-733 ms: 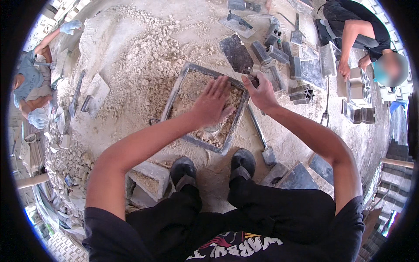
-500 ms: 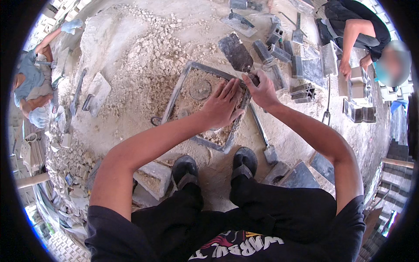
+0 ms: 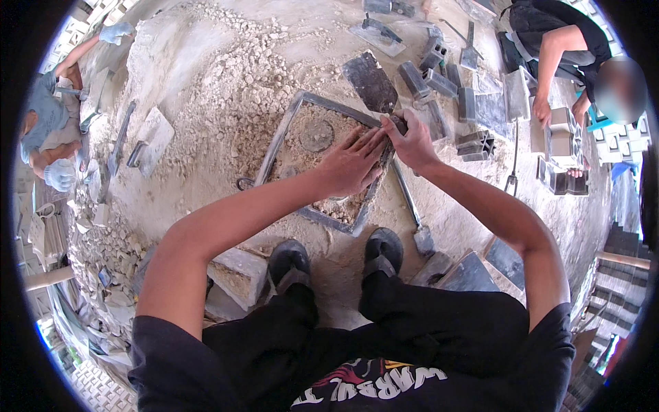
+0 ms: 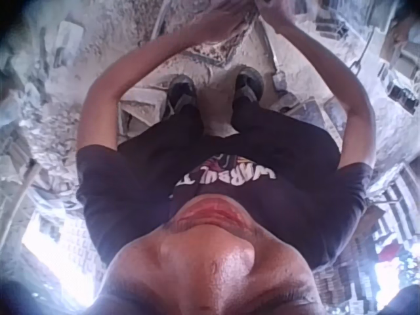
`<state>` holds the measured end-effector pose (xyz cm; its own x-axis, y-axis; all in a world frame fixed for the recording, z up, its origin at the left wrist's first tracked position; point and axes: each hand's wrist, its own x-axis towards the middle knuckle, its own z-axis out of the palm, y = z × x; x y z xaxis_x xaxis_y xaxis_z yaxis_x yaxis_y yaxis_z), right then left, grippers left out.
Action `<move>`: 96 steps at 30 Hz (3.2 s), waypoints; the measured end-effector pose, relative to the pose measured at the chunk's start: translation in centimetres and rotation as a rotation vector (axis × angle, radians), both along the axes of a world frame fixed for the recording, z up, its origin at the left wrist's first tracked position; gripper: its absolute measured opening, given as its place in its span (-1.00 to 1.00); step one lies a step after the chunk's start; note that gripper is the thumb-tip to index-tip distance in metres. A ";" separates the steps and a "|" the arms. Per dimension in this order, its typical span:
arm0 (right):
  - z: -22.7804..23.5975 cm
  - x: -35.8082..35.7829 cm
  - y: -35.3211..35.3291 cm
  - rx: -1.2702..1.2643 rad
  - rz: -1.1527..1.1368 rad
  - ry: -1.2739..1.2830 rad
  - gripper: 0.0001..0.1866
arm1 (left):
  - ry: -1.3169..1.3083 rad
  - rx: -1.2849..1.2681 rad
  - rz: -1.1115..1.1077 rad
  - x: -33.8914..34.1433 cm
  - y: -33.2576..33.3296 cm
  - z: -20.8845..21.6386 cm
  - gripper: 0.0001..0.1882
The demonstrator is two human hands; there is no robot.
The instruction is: The person fills a square mold with crushed stone and mortar, leveling the surface with a trowel and smoothing it by hand.
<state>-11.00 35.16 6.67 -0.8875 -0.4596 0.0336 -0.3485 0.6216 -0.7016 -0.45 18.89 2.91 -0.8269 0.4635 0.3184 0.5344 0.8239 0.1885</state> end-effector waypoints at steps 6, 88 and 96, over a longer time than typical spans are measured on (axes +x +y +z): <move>-0.1 0.1 0.2 0.029 0.011 0.029 -0.43 | -0.124 0.053 -0.099 2.1 -1.0 -0.9 -0.33; 0.6 -0.7 0.2 0.036 0.060 0.043 -0.46 | 0.023 -0.230 0.126 -1.4 -6.4 0.3 -0.31; 2.0 -0.9 -0.4 0.104 0.124 -0.014 -0.45 | -0.103 -0.093 0.122 3.8 -7.4 -0.7 -0.31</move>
